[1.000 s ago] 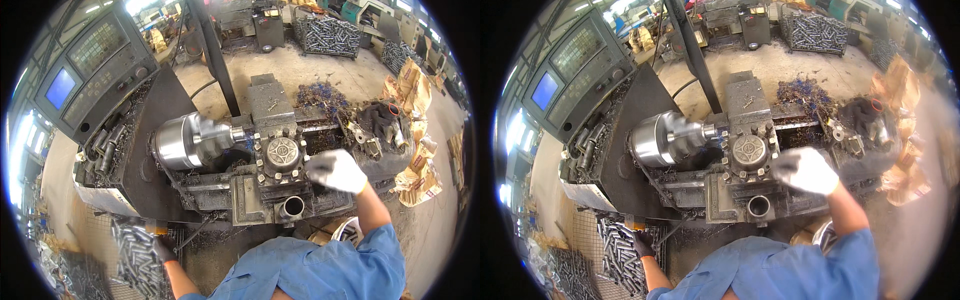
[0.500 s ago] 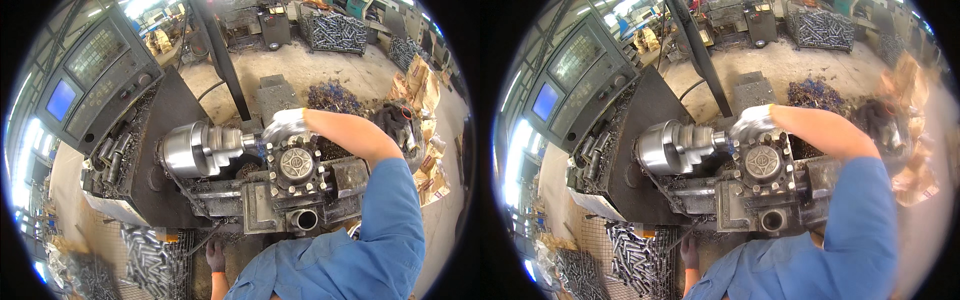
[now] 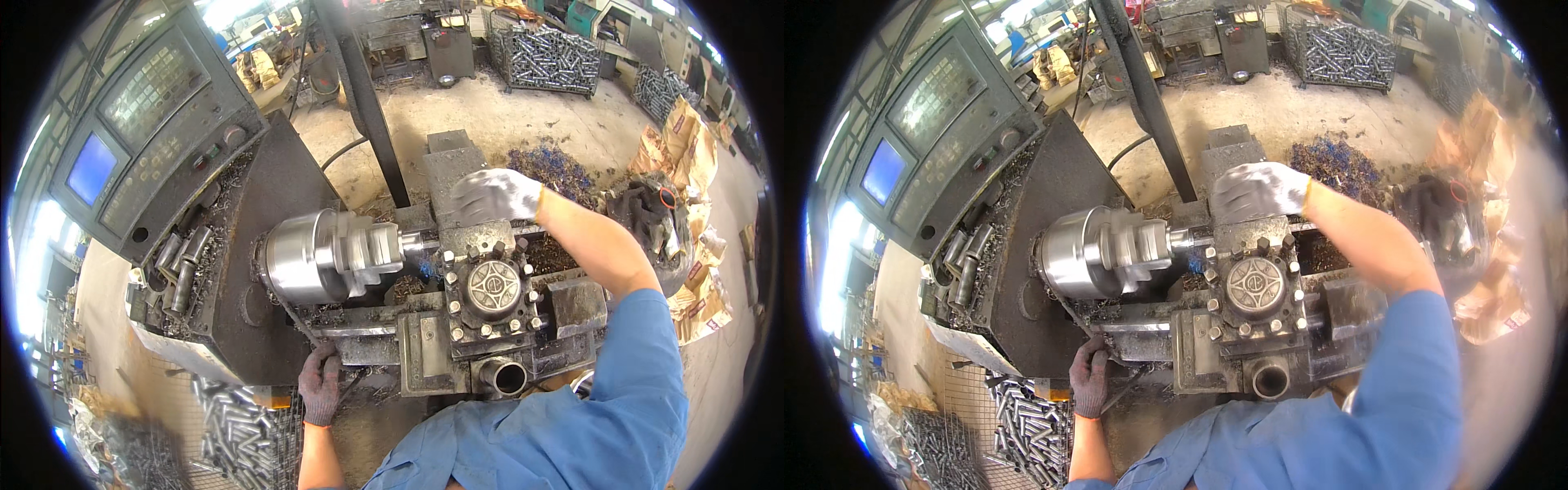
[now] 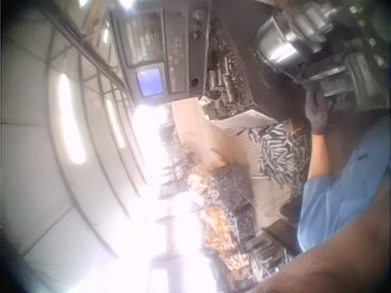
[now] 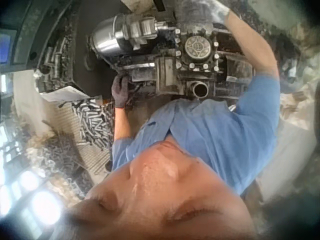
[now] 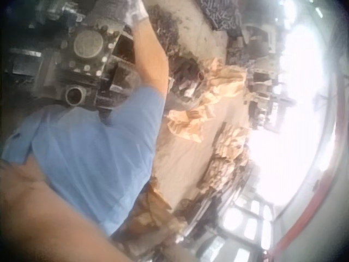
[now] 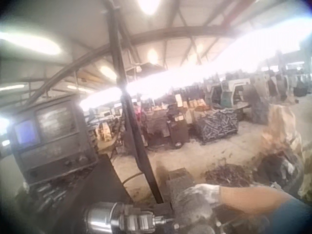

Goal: The person repeatedly loads cylindrical metal parts into a lathe chuck, secures them, and removes them after machining. The parts are placed into a wire basket after removal. The cycle is repeated continuously throughout the clip.

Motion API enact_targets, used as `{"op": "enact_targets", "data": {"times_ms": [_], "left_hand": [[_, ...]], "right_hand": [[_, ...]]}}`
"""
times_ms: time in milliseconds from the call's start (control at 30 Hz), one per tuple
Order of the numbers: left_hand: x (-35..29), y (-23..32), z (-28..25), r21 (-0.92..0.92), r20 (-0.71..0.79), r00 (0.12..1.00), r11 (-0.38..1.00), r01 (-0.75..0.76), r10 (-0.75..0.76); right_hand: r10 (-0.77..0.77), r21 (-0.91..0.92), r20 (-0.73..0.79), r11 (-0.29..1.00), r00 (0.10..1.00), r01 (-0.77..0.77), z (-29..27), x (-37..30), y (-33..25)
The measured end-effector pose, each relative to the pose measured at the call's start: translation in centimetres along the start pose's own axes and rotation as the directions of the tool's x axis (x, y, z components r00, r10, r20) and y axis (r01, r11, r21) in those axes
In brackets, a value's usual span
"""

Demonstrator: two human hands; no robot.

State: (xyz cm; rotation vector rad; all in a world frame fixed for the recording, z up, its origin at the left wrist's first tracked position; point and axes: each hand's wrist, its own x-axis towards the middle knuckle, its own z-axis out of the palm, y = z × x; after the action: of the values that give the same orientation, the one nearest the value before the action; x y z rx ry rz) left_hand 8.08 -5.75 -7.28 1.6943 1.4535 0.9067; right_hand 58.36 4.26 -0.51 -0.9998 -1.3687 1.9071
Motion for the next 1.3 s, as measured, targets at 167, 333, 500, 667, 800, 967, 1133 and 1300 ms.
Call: {"op": "enact_targets", "data": {"times_ms": [167, 333, 500, 667, 800, 967, 1133, 1300], "left_hand": [[3.8, 2.6, 0.5, 0.311, -0.019, 0.864, 0.825, -0.473, 0.502], [9.4, 5.1, -0.8, 0.484, -0.069, 0.666, 0.609, -0.628, 0.742], [15.8, 6.1, -0.6, 0.161, 0.072, 0.891, 0.877, -0.453, 0.448], [20.2, 4.6, 1.7, 0.739, 0.131, 0.749, 0.44, -0.51, 0.649], [18.7, 3.0, 1.8, 0.746, 0.142, 0.687, 0.379, -0.547, 0.712], [17.0, 2.1, 1.9, 0.744, 0.104, 0.612, 0.347, -0.571, 0.784], [17.9, 2.5, 1.3, 0.762, 0.134, 0.661, 0.35, -0.545, 0.739], [20.6, 6.0, 0.3, 0.689, 0.248, 0.692, 0.378, -0.618, 0.678]], "right_hand": [[0.324, -0.356, 0.085, 0.893, 0.942, -0.275, 1.5, 4.2, 1.8], [-0.056, 0.139, 0.216, 0.99, 0.975, 0.026, 3.4, 8.0, -2.1], [0.27, -0.952, -0.217, 0.156, 0.938, -0.265, 6.1, 8.2, -3.5], [0.069, -0.97, -0.132, 0.196, 0.989, -0.143, 5.7, 10.1, 0.1], [0.545, -0.748, -0.109, 0.506, 0.832, -0.429, 2.6, 11.5, 0.5], [0.244, -0.931, -0.173, 0.274, 0.954, -0.239, 2.7, 9.5, 1.0], [-0.095, -0.843, -0.536, 0.102, 0.839, -0.528, -0.4, -1.0, 1.8], [-0.457, -0.428, -0.796, 0.889, 0.397, 0.164, 1.9, -6.7, 1.0]]}}
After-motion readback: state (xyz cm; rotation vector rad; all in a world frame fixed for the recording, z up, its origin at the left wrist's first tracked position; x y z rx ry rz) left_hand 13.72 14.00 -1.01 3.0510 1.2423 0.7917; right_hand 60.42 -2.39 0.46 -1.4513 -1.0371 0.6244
